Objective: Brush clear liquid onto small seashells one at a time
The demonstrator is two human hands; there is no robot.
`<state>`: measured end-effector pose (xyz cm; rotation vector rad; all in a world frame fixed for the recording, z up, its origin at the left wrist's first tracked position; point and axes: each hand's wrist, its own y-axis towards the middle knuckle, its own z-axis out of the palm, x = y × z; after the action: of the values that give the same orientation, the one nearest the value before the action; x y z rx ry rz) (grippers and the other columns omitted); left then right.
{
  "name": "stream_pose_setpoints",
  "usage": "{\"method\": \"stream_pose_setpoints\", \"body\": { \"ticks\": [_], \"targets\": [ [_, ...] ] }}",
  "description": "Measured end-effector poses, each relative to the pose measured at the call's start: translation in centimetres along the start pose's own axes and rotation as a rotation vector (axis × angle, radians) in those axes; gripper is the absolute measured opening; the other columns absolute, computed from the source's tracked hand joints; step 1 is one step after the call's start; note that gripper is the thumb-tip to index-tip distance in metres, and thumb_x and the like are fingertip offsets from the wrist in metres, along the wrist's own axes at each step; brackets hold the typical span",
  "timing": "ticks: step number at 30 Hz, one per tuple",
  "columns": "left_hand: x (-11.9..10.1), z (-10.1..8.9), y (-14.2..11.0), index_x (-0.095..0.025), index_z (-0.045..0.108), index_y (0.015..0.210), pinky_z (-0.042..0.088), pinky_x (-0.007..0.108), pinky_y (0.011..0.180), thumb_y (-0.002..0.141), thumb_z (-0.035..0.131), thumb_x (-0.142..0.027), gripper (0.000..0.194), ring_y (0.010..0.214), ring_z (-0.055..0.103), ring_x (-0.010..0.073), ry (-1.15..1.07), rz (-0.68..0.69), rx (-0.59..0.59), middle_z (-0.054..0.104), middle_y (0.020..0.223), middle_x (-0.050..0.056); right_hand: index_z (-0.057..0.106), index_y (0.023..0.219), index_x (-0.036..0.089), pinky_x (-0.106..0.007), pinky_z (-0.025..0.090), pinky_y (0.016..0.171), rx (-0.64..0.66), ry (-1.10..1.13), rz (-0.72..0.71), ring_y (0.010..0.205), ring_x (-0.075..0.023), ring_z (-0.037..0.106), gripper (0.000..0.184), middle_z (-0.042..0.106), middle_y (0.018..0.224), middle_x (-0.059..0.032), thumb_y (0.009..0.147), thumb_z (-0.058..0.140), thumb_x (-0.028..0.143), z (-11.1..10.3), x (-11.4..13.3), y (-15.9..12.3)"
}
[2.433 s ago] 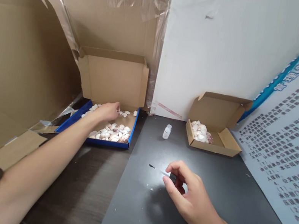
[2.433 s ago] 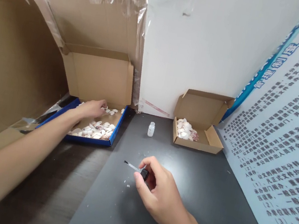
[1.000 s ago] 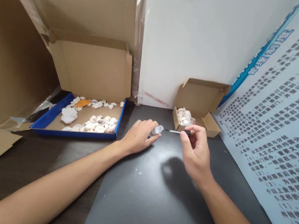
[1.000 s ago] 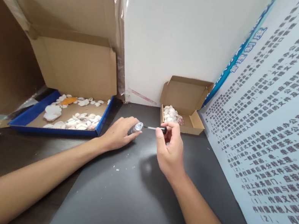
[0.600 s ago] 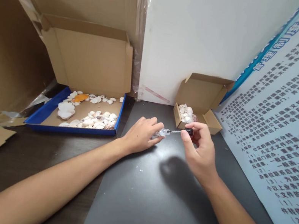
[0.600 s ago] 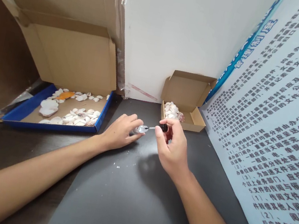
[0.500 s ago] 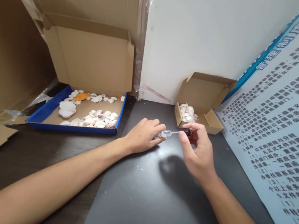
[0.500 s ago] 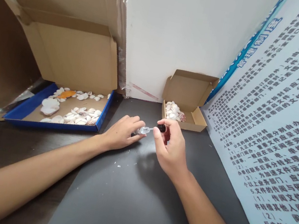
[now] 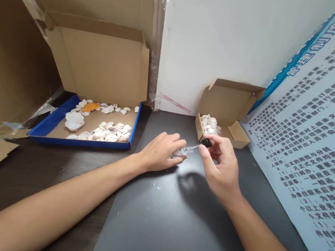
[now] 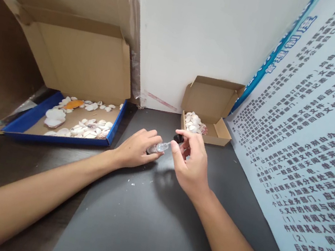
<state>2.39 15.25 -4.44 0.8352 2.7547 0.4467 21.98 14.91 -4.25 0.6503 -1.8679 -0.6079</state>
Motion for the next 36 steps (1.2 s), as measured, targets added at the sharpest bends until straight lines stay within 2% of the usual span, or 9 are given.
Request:
{"method": "stream_pose_setpoints", "body": {
  "ticks": [6, 13, 18, 22, 29, 36],
  "targets": [
    [0.08, 0.04, -0.04, -0.019, 0.053, 0.093, 0.034, 0.029, 0.074, 0.096, 0.04, -0.046, 0.03, 0.075, 0.048, 0.0138, -0.01, 0.014, 0.017, 0.058, 0.089, 0.001, 0.06, 0.124, 0.024, -0.032, 0.052, 0.065, 0.053, 0.014, -0.012, 0.081, -0.0181, 0.059, 0.028, 0.054, 0.11, -0.0063, 0.097, 0.054, 0.023, 0.19, 0.14, 0.01],
    [0.12, 0.14, -0.02, -0.019, 0.053, 0.096, 0.034, 0.029, 0.074, 0.097, 0.038, -0.047, 0.031, 0.077, 0.051, 0.0141, 0.012, 0.022, 0.014, 0.059, 0.091, 0.002, 0.057, 0.126, 0.025, -0.032, 0.051, 0.059, 0.077, 0.032, 0.027, 0.061, -0.0129, 0.055, 0.028, 0.058, 0.108, -0.0049, 0.099, 0.05, 0.025, 0.1, 0.1, -0.13],
    [0.12, 0.11, -0.03, -0.019, 0.053, 0.097, 0.033, 0.029, 0.073, 0.097, 0.038, -0.047, 0.032, 0.075, 0.051, 0.0142, 0.064, 0.024, 0.01, 0.06, 0.091, 0.002, 0.06, 0.123, 0.023, -0.031, 0.05, 0.061, 0.118, -0.061, -0.094, 0.071, -0.0151, 0.057, 0.026, 0.059, 0.115, -0.0069, 0.098, 0.051, 0.02, -0.11, 0.63, -0.05],
    [0.21, 0.19, -0.12, -0.019, 0.055, 0.099, 0.033, 0.029, 0.072, 0.097, 0.038, -0.047, 0.033, 0.072, 0.049, 0.0134, 0.108, 0.022, -0.019, 0.06, 0.09, 0.002, 0.06, 0.123, 0.022, -0.031, 0.049, 0.061, 0.166, -0.095, -0.129, 0.07, -0.0145, 0.057, 0.027, 0.059, 0.114, -0.0073, 0.098, 0.05, 0.018, -0.06, 0.83, -0.05],
    [0.13, 0.15, -0.14, -0.019, 0.056, 0.098, 0.032, 0.028, 0.071, 0.097, 0.037, -0.048, 0.035, 0.069, 0.048, 0.0128, 0.135, 0.023, -0.056, 0.059, 0.087, 0.002, 0.06, 0.125, 0.023, -0.032, 0.049, 0.062, 0.178, -0.079, -0.098, 0.072, -0.0167, 0.057, 0.028, 0.059, 0.111, -0.0079, 0.099, 0.049, 0.02, 0.05, 0.65, -0.09],
    [0.13, 0.18, -0.15, -0.02, 0.056, 0.098, 0.033, 0.029, 0.071, 0.097, 0.038, -0.049, 0.034, 0.069, 0.048, 0.0126, 0.122, 0.014, -0.06, 0.06, 0.089, 0.002, 0.061, 0.122, 0.022, -0.032, 0.049, 0.061, 0.128, -0.052, -0.016, 0.067, -0.0163, 0.056, 0.027, 0.059, 0.102, -0.0062, 0.097, 0.052, 0.023, 0.23, 0.47, -0.1]
  ]
}}
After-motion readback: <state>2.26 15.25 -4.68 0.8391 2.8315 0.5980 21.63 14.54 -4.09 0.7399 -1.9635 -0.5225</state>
